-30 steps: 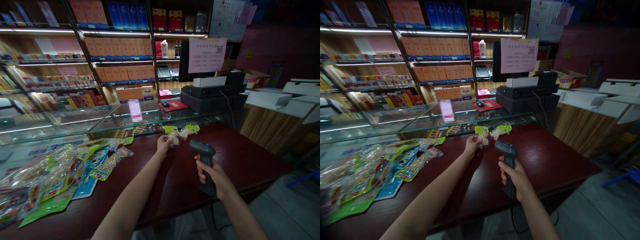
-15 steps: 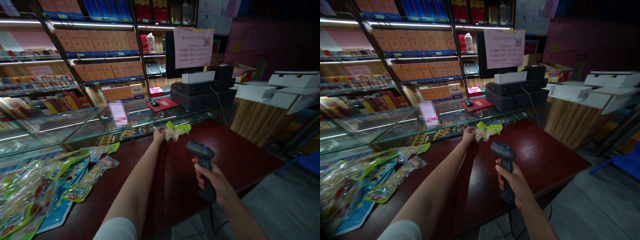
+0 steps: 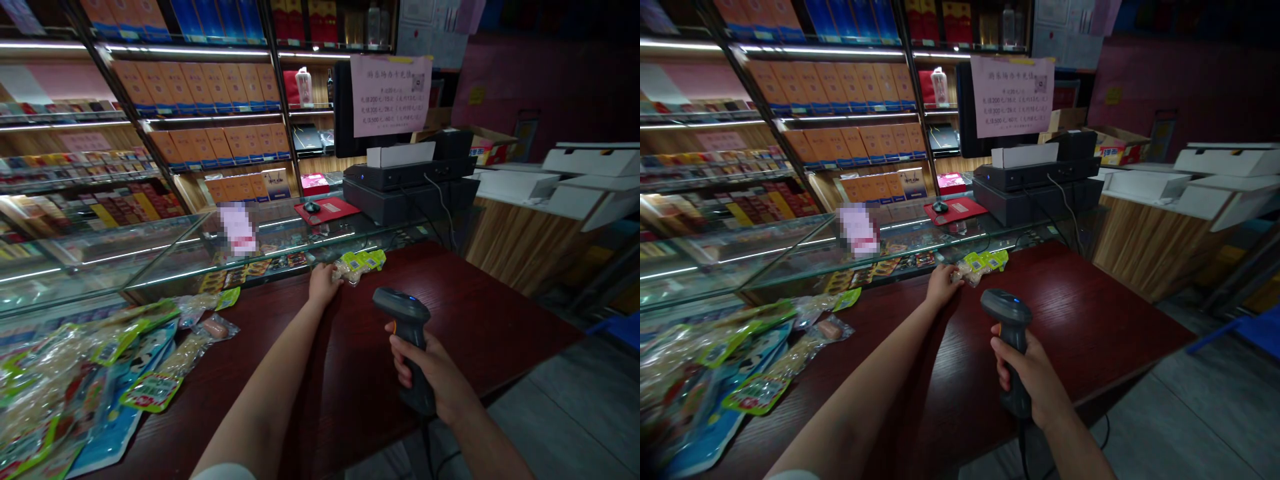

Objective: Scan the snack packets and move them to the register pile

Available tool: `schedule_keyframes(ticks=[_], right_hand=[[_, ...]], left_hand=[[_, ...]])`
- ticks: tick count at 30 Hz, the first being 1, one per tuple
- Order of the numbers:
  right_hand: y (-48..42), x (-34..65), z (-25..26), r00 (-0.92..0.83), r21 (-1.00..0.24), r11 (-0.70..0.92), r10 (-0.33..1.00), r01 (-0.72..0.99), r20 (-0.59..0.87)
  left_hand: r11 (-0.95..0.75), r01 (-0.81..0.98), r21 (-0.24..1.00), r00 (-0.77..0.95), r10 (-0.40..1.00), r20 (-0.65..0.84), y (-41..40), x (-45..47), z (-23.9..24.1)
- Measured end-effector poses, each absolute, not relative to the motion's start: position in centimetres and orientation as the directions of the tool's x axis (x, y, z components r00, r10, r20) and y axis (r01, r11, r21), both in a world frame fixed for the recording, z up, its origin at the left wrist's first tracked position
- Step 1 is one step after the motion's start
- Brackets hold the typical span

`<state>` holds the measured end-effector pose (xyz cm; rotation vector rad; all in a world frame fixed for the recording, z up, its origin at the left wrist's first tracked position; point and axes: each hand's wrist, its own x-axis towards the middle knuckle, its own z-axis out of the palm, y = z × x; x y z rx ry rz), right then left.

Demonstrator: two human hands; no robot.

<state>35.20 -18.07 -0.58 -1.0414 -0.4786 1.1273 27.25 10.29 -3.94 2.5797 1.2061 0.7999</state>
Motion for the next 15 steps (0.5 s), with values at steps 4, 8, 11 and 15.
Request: schedule_keyframes(ticks=[4,8,11,15], right_hand=[[-18.3,34.8,-0.6,0.403,-0.863,0.061,0.899,-0.502,-0.171],[-18.4,34.1,-0.4,0.398,-0.871,0.062,0.904,-0.488,-0.158],[-18.4,33.3,-0.1,0.375,-0.874,0.046,0.913,-0.484,-0.160],[-18.3,31.1,0.3,0.328,-0.880,0.033,0.934,-0.474,-0.142]], left_hand=[[-0.625,0.655,0.424,0.494,0.779,0.385,10.4,27.2,-4.0],[-0.659,0.612,0.438,0.503,0.751,0.427,9.6,26.0,-3.8],[-0.669,0.588,0.454,0.511,0.743,0.433,8.3,24.0,-3.5],[-0.651,0.552,0.520,0.476,0.759,0.445,6.1,20.2,-3.2]])
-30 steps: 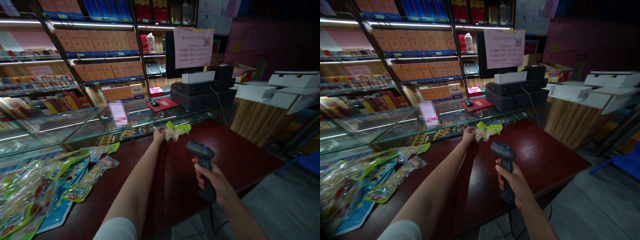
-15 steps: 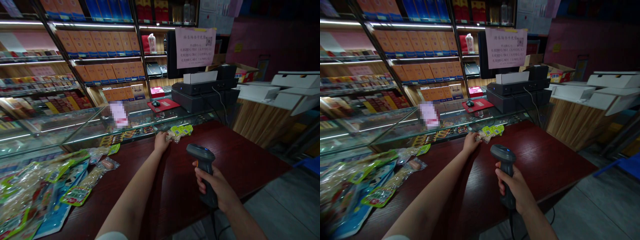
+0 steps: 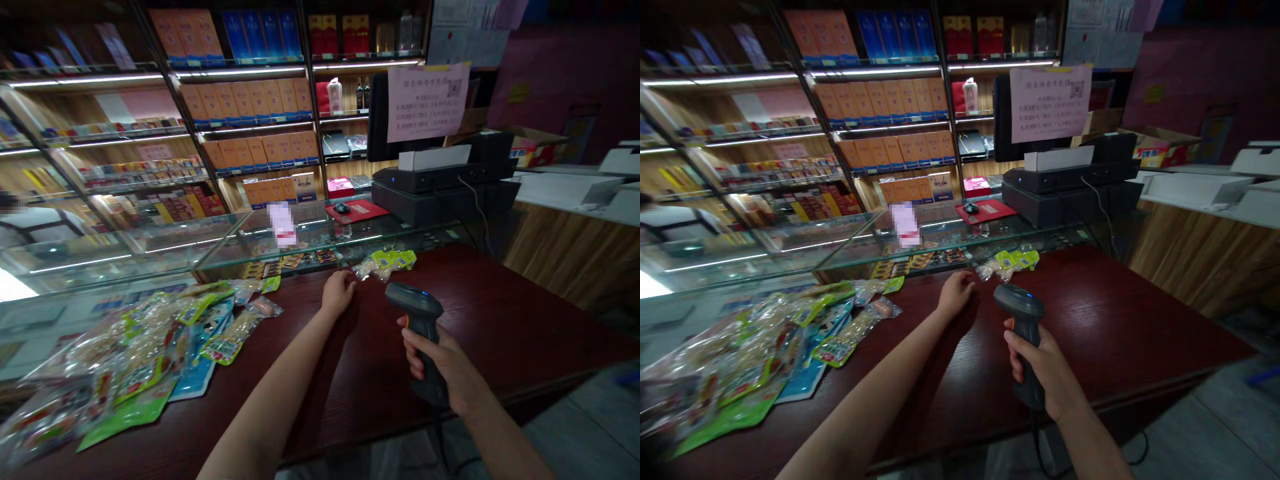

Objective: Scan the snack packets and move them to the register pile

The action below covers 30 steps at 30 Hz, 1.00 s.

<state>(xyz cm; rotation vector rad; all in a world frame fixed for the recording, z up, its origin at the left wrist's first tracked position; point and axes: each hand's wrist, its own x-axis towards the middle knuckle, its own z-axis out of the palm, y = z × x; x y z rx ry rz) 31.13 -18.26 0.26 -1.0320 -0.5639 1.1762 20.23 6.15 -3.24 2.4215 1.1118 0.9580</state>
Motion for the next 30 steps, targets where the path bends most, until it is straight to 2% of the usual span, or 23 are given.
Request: schedule_keyframes(ticks=[7,12,15,18,20,22,26,30], right_hand=[[-17.9,25.9,0.5,0.180,-0.874,-0.024,0.975,-0.485,-0.127],[-17.7,22.8,0.4,0.089,-0.871,-0.072,0.987,-0.486,-0.131],[-17.6,21.5,0.3,0.056,-0.870,-0.096,0.988,-0.484,-0.141],[-17.4,20.6,0.2,0.035,-0.873,-0.118,0.988,-0.473,-0.152],[-17.4,20.3,0.1,0.044,-0.880,-0.114,0.988,-0.462,-0.151],[-17.3,20.0,0.0,0.050,-0.885,-0.111,0.987,-0.452,-0.150],[-17.3,20.0,0.0,0.062,-0.892,-0.098,0.988,-0.441,-0.140],[-17.3,20.3,-0.1,0.068,-0.893,-0.098,0.988,-0.440,-0.142]], left_hand=[[-0.620,0.593,0.513,0.403,0.781,0.478,2.1,11.1,-2.8],[-0.541,0.700,0.467,0.321,0.822,0.471,0.2,3.9,-1.8],[-0.397,0.836,0.378,0.210,0.869,0.448,-0.5,0.1,-0.9],[-0.136,0.957,0.258,0.016,0.907,0.420,-0.9,-2.6,-0.4],[0.015,0.980,0.196,-0.087,0.928,0.362,-1.0,-3.6,-0.2],[0.082,0.986,0.144,-0.123,0.946,0.300,-0.9,-4.1,-0.1],[0.096,0.994,0.051,-0.106,0.959,0.263,-0.6,-4.1,0.0],[0.011,1.000,0.021,-0.015,0.975,0.220,0.2,-4.1,0.2]])
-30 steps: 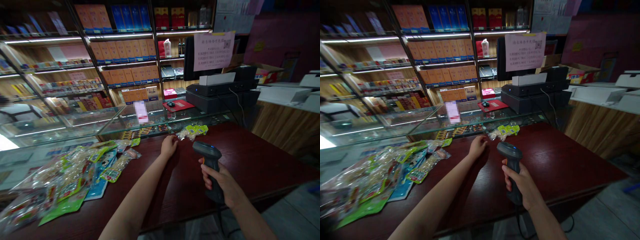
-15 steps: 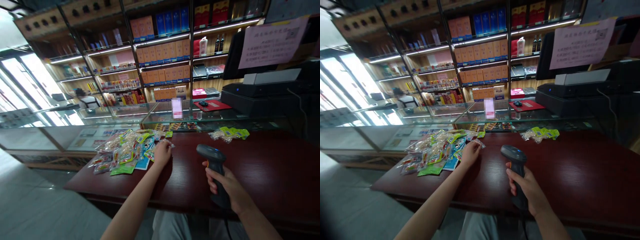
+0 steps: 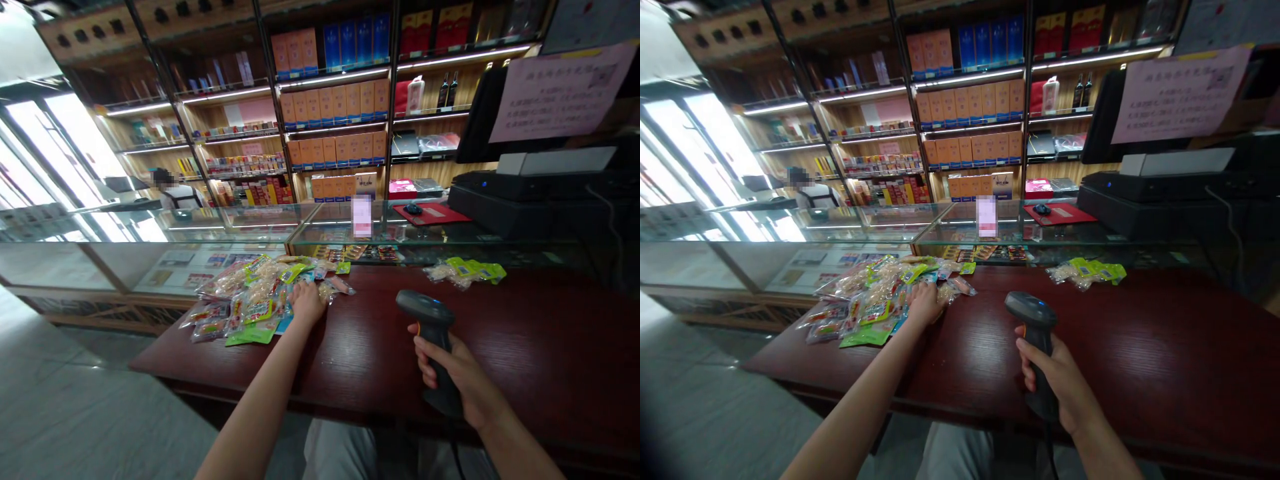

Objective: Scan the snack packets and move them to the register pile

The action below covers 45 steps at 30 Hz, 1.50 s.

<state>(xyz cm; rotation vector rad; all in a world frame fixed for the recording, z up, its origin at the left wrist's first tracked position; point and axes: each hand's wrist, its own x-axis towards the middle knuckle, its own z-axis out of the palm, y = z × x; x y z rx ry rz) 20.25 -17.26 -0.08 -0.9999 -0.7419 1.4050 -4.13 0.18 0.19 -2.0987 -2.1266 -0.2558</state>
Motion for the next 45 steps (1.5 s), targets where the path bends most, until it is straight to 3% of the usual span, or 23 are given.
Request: schedule_keyframes(ticks=[4,12,14,16,18,20,24,27,30,40,45], right_hand=[[-17.2,20.4,-0.2,0.077,-0.890,-0.102,0.985,-0.443,-0.152],[-17.1,21.2,-0.3,0.075,-0.880,-0.096,0.986,-0.465,-0.147],[-17.1,21.5,-0.3,0.082,-0.881,-0.090,0.986,-0.464,-0.145],[-16.9,21.6,-0.3,0.090,-0.884,-0.084,0.986,-0.459,-0.140],[-16.7,21.8,-0.3,0.095,-0.885,-0.083,0.985,-0.458,-0.142],[-16.4,21.9,-0.3,0.094,-0.880,-0.086,0.985,-0.467,-0.146],[-16.1,22.3,-0.4,0.121,-0.869,-0.078,0.980,-0.488,-0.156],[-16.1,22.8,-0.7,0.138,-0.870,-0.062,0.979,-0.489,-0.147],[-16.2,23.2,-0.9,0.155,-0.871,-0.054,0.977,-0.488,-0.147],[-16.2,23.6,-1.0,0.225,-0.868,-0.030,0.961,-0.495,-0.161],[-16.1,23.2,-1.1,0.225,-0.867,-0.030,0.961,-0.497,-0.162]], left_hand=[[-0.042,0.999,0.031,0.036,0.986,0.161,1.0,-3.9,0.6],[0.129,0.973,0.192,-0.152,0.982,0.112,2.0,-4.7,2.4],[0.123,0.927,0.355,-0.172,0.979,0.108,2.3,-5.6,2.6],[0.084,0.791,0.607,-0.183,0.978,0.103,2.4,-6.1,2.7],[-0.008,0.527,0.850,-0.122,0.989,0.085,2.2,-5.8,2.6],[-0.067,0.197,0.978,-0.016,0.997,0.072,1.8,-4.4,2.4],[-0.028,-0.225,0.974,0.110,0.993,0.053,1.0,0.1,1.8],[-0.004,-0.396,0.918,0.118,0.991,0.055,1.1,3.3,0.8],[-0.088,-0.496,0.864,0.015,0.994,0.109,1.7,5.3,-0.7],[-0.428,-0.162,0.889,-0.124,0.903,0.412,2.9,5.4,-1.9],[-0.347,-0.072,0.935,-0.026,0.938,0.346,2.3,5.4,-2.0]])
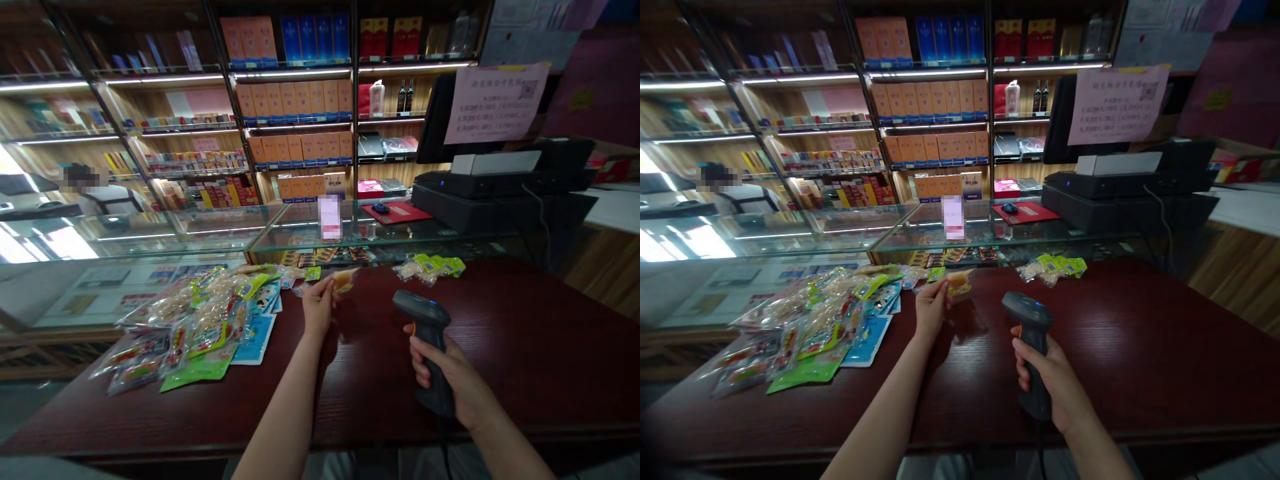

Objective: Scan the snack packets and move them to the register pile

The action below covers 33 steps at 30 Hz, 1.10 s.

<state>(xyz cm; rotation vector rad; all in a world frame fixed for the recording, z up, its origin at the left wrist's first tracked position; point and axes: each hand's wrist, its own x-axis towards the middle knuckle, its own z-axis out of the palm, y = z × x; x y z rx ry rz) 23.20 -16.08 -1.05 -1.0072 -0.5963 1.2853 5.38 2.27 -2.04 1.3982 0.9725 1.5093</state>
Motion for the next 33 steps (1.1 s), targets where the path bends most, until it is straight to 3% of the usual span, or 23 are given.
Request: schedule_keyframes(ticks=[5,10,16,22,33], right_hand=[[-16.1,22.8,-0.9,0.211,-0.876,-0.027,0.967,-0.482,-0.146],[-16.1,22.3,-0.7,0.217,-0.901,-0.020,0.968,-0.434,-0.126],[-16.1,21.3,0.3,0.278,-0.950,0.017,0.958,-0.311,-0.074],[-15.6,20.1,0.7,0.341,-0.973,0.083,0.940,-0.214,0.006],[-14.8,19.2,-0.4,0.357,-0.985,0.088,0.934,-0.150,0.029]], left_hand=[[-0.301,-0.172,0.938,0.072,0.946,0.317,1.3,5.4,-2.2],[-0.305,-0.077,0.949,0.030,0.951,0.308,1.2,6.2,-2.5],[-0.289,-0.128,0.949,-0.048,0.957,0.285,1.4,6.9,-3.3],[-0.215,-0.201,0.956,0.099,0.966,0.238,1.6,7.1,-4.1],[-0.233,-0.153,0.960,0.074,0.967,0.246,1.6,7.1,-4.6]])
